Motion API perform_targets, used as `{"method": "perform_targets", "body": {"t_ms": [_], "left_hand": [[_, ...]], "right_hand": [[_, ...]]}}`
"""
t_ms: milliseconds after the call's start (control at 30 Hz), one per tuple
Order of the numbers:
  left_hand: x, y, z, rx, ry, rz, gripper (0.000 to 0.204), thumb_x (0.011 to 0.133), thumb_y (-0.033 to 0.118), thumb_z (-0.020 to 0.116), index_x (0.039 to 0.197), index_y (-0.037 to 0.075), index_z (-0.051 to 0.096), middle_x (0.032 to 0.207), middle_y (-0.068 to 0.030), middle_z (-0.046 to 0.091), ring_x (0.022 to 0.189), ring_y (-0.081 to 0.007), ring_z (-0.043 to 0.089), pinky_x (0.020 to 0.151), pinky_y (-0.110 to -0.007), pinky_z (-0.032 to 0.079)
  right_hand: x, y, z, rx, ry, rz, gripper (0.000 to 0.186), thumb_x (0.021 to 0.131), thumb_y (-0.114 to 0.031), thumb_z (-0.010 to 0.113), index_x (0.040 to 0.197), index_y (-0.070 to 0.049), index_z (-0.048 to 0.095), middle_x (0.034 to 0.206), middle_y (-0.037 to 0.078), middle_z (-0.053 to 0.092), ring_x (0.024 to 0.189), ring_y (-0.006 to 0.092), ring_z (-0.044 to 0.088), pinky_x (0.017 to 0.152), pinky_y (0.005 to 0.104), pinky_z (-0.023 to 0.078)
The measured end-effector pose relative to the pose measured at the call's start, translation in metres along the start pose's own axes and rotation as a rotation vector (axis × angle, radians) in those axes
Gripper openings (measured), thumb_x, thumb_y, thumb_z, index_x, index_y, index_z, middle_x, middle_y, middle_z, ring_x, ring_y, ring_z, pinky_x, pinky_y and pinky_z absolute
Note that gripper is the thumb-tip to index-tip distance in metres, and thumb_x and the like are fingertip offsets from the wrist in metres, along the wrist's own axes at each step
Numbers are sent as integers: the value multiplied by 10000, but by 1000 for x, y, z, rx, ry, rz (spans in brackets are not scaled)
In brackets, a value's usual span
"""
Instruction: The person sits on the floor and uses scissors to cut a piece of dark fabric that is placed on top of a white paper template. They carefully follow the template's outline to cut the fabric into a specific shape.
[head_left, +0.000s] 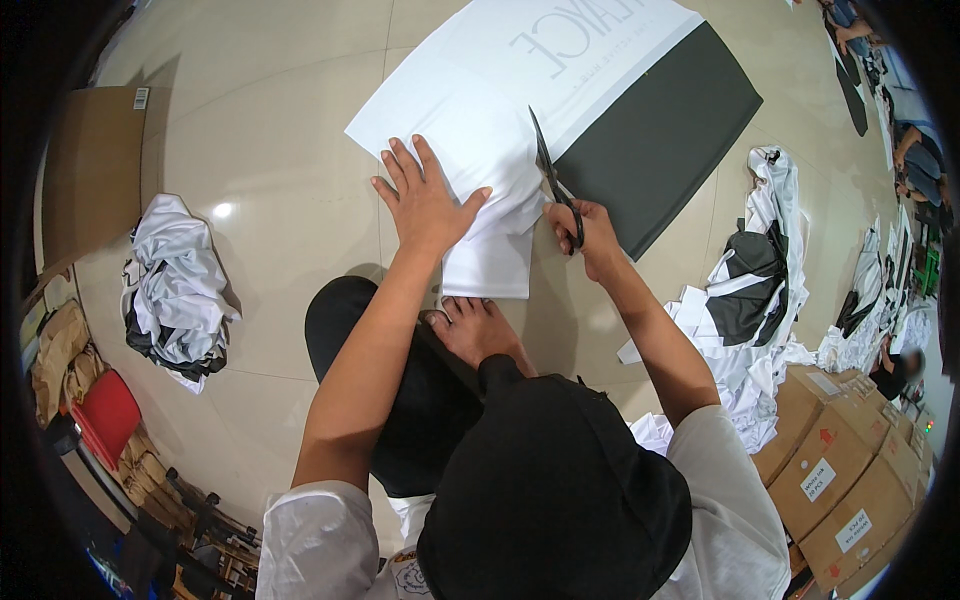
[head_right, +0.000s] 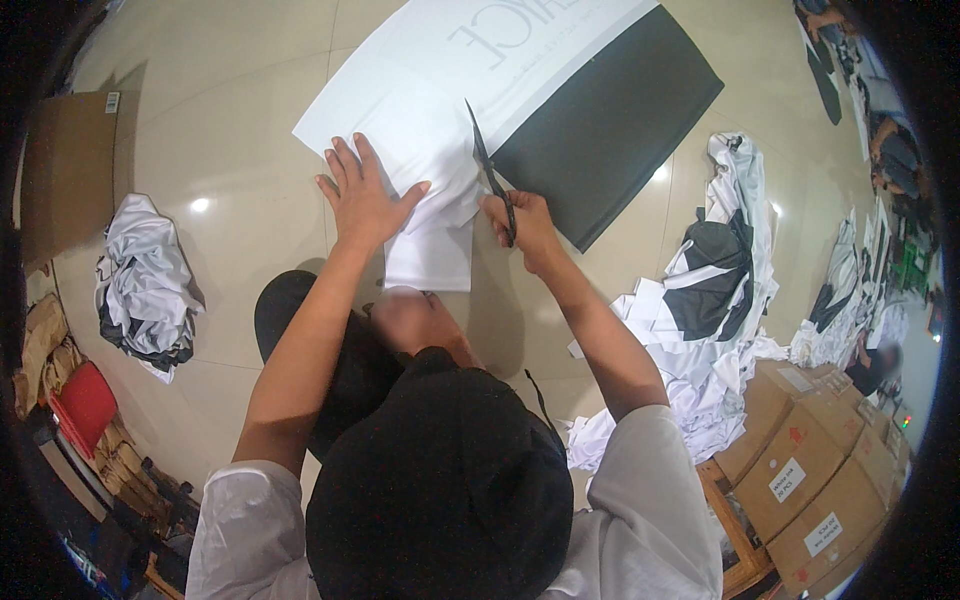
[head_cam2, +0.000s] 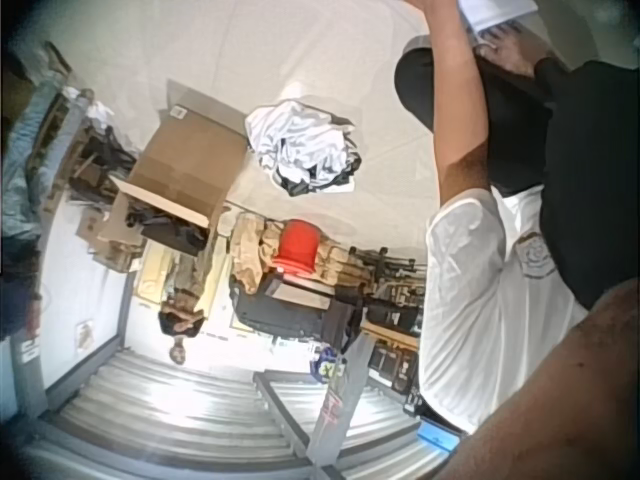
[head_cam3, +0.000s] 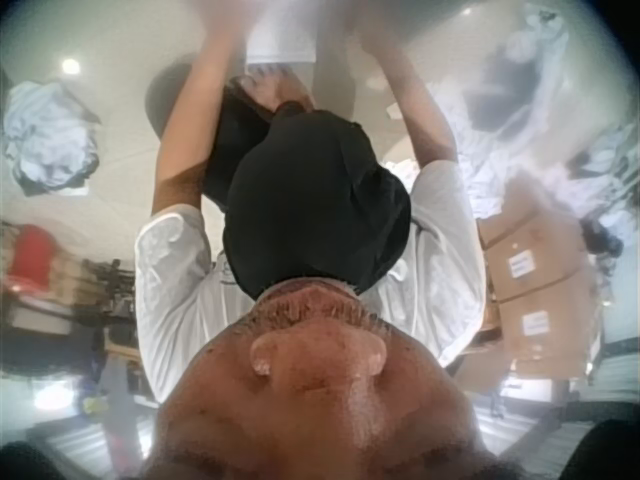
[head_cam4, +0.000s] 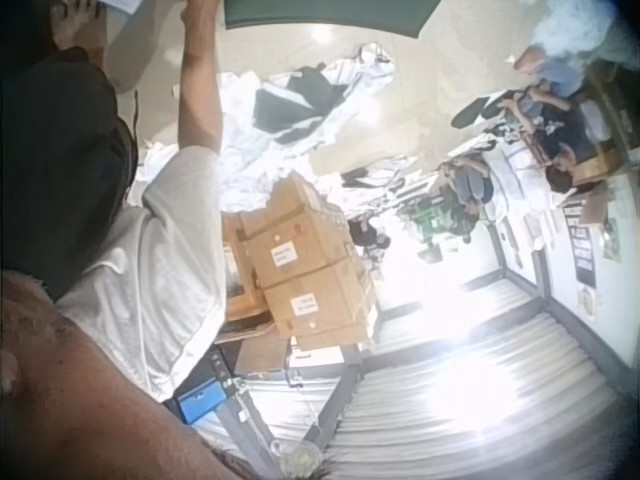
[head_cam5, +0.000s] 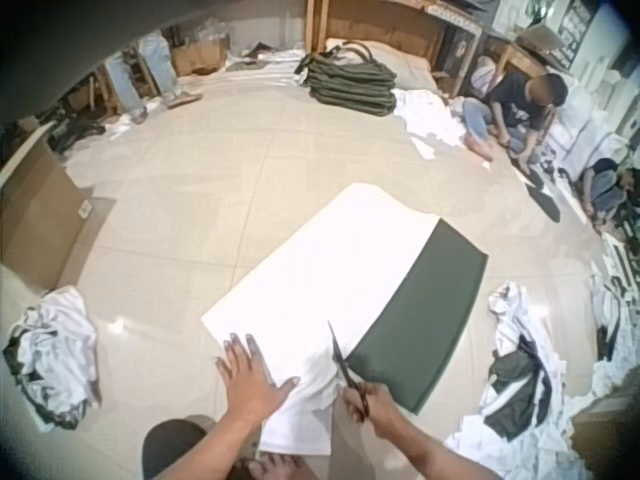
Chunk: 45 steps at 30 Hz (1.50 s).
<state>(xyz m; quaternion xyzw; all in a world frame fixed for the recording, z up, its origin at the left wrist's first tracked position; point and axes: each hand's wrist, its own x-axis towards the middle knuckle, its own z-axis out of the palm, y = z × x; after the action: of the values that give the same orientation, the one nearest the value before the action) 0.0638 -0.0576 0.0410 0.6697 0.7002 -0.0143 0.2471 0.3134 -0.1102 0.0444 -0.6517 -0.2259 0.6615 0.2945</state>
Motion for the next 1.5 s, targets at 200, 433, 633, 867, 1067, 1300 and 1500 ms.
{"method": "perform_targets", "body": {"t_ms": [200, 433, 633, 867, 1067, 1300, 1500], "left_hand": [[0, -1, 0, 5, 2, 4, 1334, 876, 689, 743, 1687, -90, 25, 1726, -421, -34, 1627, -546, -84, 1257, -724, -46], [2, -4, 6, 36, 36, 3, 1352, 851, 735, 739, 1695, -64, 47, 1729, -414, -12, 1629, -549, -37, 1259, -726, -9], [3, -5, 10, 57, 58, 8, 1361, 840, 762, 733, 1698, -53, 60, 1730, -412, 5, 1630, -552, -10, 1256, -734, 15], [3, -5, 8, 61, 50, 2, 1373, 831, 767, 738, 1698, -53, 58, 1731, -409, 5, 1630, -550, -7, 1261, -728, 22], [2, -4, 5, 61, 31, -16, 1382, 823, 765, 745, 1700, -49, 53, 1737, -397, 7, 1636, -535, -7, 1267, -720, 19], [1, -1, -1, 7, 2, -16, 1361, 843, 690, 774, 1693, -74, 36, 1733, -410, -17, 1632, -538, -67, 1262, -715, -41], [2, -5, 5, 56, 38, -21, 1389, 815, 763, 756, 1703, -41, 53, 1738, -394, 5, 1636, -532, -8, 1267, -719, 16]], "right_hand": [[2, -3, -2, -35, -10, 8, 285, 893, -278, 827, 787, -91, 640, 646, -27, 565, 523, 73, 513, 497, 250, 384], [4, -8, -10, -64, -25, 4, 264, 888, -252, 842, 800, -83, 659, 653, -28, 573, 523, 71, 512, 485, 248, 361], [3, -16, -15, -109, -29, -2, 252, 891, -235, 829, 793, -78, 659, 650, -29, 566, 523, 69, 505, 486, 250, 363], [6, -15, -21, -120, -66, -15, 238, 904, -220, 815, 802, -59, 671, 648, -22, 566, 524, 81, 495, 483, 265, 355], [8, -17, -26, -181, -53, 6, 259, 897, -226, 835, 796, -49, 673, 641, -5, 567, 536, 98, 505, 488, 277, 362], [7, -24, -31, -250, -61, 3, 274, 891, -224, 842, 764, -60, 663, 640, -7, 560, 534, 99, 504, 494, 276, 365], [12, -28, -37, -280, -87, 10, 296, 893, -271, 829, 744, -82, 657, 626, -12, 553, 527, 93, 500, 494, 275, 367]]}}
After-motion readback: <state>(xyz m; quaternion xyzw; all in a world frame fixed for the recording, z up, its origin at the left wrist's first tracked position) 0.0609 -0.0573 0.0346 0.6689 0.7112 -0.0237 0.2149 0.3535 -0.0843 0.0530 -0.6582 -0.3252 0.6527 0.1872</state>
